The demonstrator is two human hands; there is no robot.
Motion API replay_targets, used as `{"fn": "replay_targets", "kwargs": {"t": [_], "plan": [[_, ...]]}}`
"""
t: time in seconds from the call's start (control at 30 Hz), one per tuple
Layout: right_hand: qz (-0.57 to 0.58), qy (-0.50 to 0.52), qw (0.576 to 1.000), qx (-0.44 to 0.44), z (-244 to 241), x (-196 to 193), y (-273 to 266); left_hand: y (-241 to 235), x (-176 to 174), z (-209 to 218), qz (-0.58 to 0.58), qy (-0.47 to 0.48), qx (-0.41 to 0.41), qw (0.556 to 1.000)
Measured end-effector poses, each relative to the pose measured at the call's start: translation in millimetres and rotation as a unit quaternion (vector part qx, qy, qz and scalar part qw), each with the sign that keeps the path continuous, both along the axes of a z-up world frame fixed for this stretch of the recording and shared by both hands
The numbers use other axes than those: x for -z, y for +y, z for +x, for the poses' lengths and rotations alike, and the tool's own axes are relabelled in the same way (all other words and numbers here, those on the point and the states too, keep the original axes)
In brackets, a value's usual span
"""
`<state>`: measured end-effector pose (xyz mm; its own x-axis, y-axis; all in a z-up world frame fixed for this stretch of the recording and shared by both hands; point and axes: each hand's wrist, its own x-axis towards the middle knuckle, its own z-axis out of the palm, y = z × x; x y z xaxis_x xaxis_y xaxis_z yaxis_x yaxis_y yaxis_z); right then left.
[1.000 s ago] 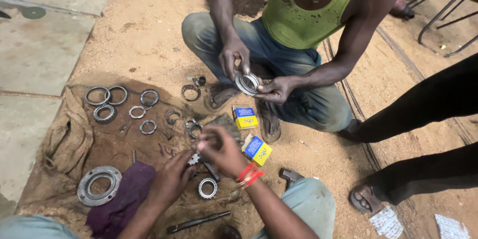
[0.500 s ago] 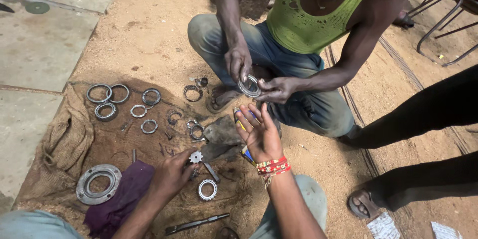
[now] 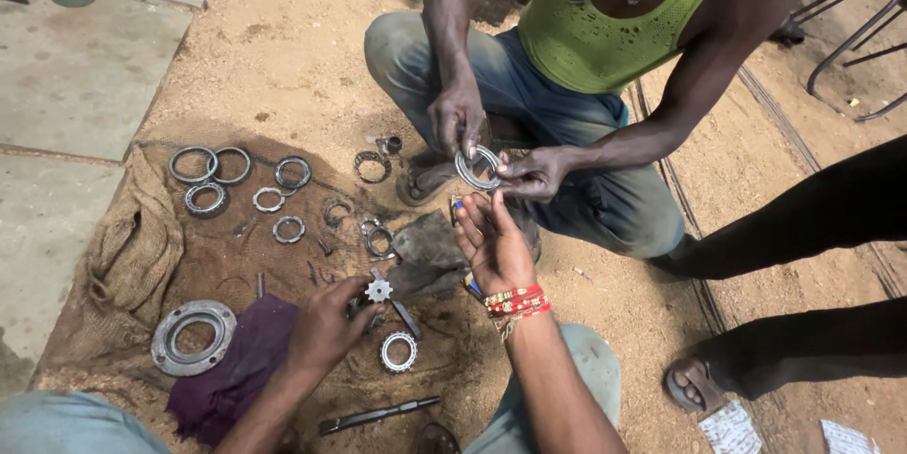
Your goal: The person cleans and assembles mechanical bearings and gears on a cloth on the floor. They handle various metal rings, bearings, and gears, using a hammer and a small metal rod to tap a bearing into a housing.
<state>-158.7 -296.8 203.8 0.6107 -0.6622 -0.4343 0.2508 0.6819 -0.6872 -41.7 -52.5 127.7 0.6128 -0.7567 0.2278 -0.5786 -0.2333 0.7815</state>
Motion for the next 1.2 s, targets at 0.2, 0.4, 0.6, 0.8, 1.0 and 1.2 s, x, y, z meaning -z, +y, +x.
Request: {"fn": "replay_targets", "kwargs": {"t": [0.2,0.4,0.6,0.8,1.0,1.2], "plan": [[0.012,-0.002,1.000,0.010,2,0,-3,0,-3,-2,0.070,-0.006,-0.006,0.997],[-0.016,0.070,0.996,0.045,9,6,-3,-6,-9,1,0.192,0.057,-0.016,0.980],[-0.122,0.067,0.989,0.057,1,21,11,1,-7,7,0.024,-0.043,-0.034,0.998],[-0.164,0.118,0.974,-0.103,-36,54,71,1,38,16,-0.055,0.185,0.015,0.981],[-0.170,0.173,0.935,-0.257,-42,104,79,4,53,25,-0.050,0.561,-0.056,0.824],[-0.164,0.159,0.915,-0.332,-22,120,74,2,44,20,-0.005,0.481,-0.054,0.875]]}}
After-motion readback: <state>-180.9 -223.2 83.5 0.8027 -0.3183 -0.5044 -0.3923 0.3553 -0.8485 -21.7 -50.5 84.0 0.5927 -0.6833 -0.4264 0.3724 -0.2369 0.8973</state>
